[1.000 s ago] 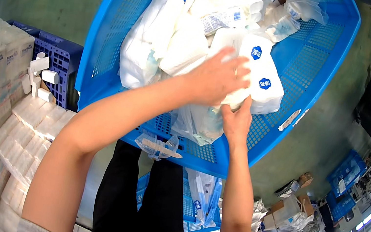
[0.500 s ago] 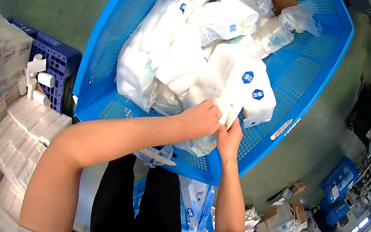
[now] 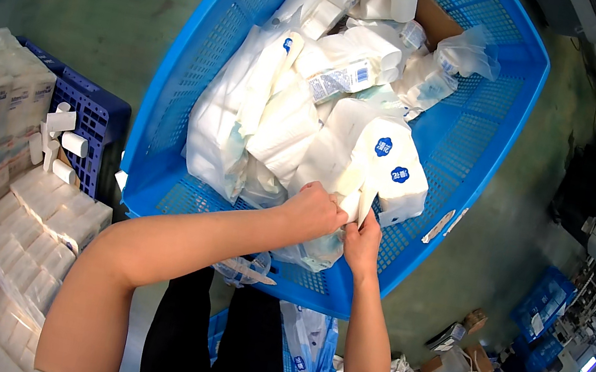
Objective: The person picks up packaged paper rolls and loose paper tubes from a large blue crate and places them into a sorting area on the floor and onto a plastic pallet.
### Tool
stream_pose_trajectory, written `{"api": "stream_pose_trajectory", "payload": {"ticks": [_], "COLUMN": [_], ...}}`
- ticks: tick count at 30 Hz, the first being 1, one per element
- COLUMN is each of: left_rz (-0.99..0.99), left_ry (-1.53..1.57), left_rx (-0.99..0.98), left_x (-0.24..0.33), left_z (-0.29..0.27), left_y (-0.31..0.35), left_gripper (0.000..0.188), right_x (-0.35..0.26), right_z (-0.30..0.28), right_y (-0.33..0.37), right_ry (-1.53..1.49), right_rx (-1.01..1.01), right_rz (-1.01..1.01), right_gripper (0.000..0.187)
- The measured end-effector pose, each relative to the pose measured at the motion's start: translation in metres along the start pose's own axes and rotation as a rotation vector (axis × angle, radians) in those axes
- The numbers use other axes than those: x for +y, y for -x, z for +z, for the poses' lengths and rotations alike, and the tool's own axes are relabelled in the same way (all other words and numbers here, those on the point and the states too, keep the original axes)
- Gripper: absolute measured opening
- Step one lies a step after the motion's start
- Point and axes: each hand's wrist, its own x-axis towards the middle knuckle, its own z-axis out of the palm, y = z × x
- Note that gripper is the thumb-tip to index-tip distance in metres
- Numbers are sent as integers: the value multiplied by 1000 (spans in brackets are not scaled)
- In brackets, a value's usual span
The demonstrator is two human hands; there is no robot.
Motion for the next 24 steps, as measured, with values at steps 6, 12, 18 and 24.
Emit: {"api": "stream_pose_trajectory", "payload": {"ticks": [6,12,18,24], "left_rz": [76,-24,10,81], "left_ry": [-1,-18,77,173], "left_rx": [202,187,-16,-162], "left_x": [-11,-6,-27,-55], "left_z": [-4,-6,-18,-40], "left_y": [17,-7,-9,30], "left_gripper": [24,25,12,8], "right_x": [14,0,-1,42], "right_z": [-6,1,-6,-29], "right_y": [-6,-6,-16,-44], "right_ry": [-2,0,135,291], "right_rx": [32,37,90,189], "right_rz": [-63,-68,-77,-56], "right_gripper": [29,27,33,34]}}
